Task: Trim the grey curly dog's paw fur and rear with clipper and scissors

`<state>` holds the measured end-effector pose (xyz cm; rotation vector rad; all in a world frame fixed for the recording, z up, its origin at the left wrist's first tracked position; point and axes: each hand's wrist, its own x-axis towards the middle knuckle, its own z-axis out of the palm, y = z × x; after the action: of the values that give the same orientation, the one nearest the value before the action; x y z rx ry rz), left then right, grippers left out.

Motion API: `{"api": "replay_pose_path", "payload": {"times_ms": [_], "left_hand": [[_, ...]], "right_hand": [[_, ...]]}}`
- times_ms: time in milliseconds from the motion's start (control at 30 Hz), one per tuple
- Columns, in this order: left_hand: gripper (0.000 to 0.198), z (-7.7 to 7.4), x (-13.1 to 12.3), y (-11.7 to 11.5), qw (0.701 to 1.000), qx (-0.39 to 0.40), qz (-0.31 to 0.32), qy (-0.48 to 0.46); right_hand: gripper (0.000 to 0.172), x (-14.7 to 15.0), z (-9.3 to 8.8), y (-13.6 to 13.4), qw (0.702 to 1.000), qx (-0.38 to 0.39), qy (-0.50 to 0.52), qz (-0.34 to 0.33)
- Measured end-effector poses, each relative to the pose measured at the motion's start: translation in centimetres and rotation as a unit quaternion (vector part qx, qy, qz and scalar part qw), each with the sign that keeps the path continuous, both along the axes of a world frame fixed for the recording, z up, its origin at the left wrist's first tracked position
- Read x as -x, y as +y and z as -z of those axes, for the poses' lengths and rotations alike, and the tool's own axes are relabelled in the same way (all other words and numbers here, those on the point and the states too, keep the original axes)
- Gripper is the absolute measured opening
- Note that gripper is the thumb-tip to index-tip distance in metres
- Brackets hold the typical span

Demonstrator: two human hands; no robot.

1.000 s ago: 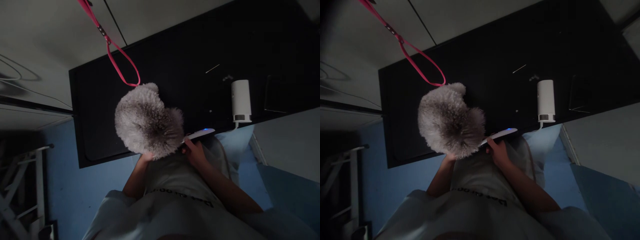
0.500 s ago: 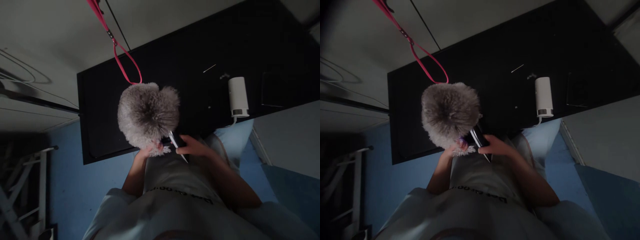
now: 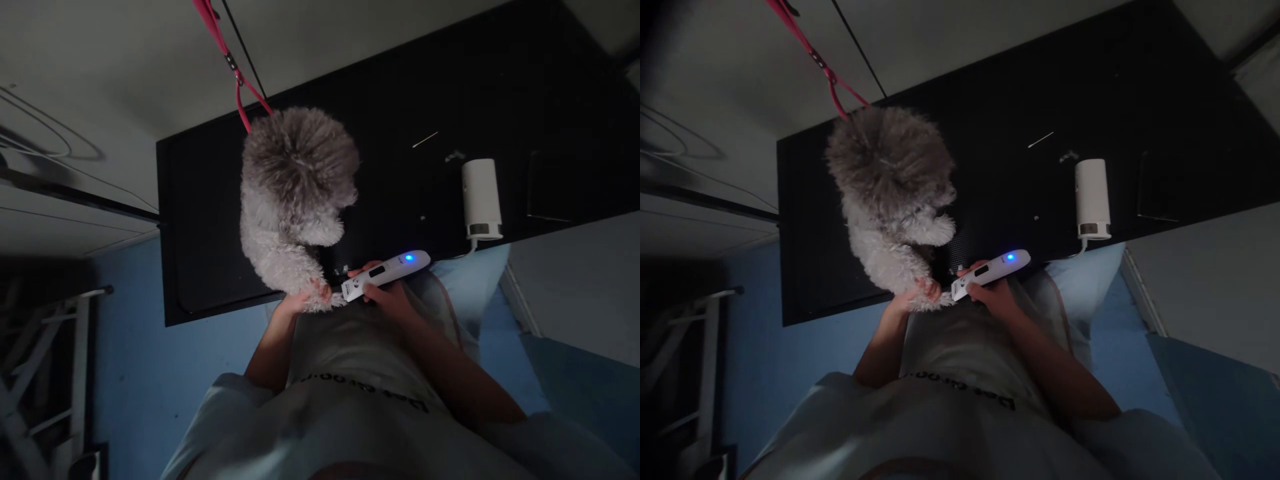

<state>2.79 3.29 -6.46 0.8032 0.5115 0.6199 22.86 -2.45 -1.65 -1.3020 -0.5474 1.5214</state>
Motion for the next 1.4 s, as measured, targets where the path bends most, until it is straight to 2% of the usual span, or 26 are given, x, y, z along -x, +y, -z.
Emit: {"api": "replay_pose_path", "payload": {"times_ms": [133, 300, 400, 600, 733, 867, 1133, 1400], "left_hand": [[0.058, 0.0, 0.1, 0.0, 1.0, -0.009, 0.009, -0.001], [0.06, 0.5, 0.2, 0.0, 0.999, -0.022, 0.025, 0.008], [0.06, 0.6, 0.2, 0.0, 0.999, -0.03, 0.039, 0.02], [0.063, 0.2, 0.3, 0.0, 0.996, -0.049, 0.057, 0.048], [0.065, 0.0, 0.4, 0.2, 0.994, -0.068, 0.061, 0.055], [0.066, -0.4, 0.5, 0.4, 0.993, -0.083, 0.061, 0.059], [0.065, -1.2, 0.3, 0.6, 0.99, -0.092, 0.07, 0.078], [0.066, -0.4, 0.4, 0.5, 0.992, -0.083, 0.074, 0.064]], "right_hand": [[0.035, 0.3, -0.8, 0.5, 1.0, -0.005, 0.006, -0.009], [0.027, 0.5, -0.9, 0.8, 0.999, -0.019, -0.034, 0.01], [0.032, 0.7, -0.4, 1.0, 1.0, 0.002, -0.019, -0.008], [0.032, 1.1, 1.3, 1.4, 0.995, 0.089, 0.02, 0.048], [0.039, 1.3, 1.2, 1.5, 0.992, 0.112, 0.05, 0.026], [0.043, 1.4, 0.9, 1.6, 0.987, 0.135, 0.071, 0.053], [0.04, 1.9, 1.2, 1.4, 0.993, 0.104, 0.039, 0.049], [0.038, 2.1, 1.0, 1.8, 0.995, 0.093, 0.041, 0.022]]}}
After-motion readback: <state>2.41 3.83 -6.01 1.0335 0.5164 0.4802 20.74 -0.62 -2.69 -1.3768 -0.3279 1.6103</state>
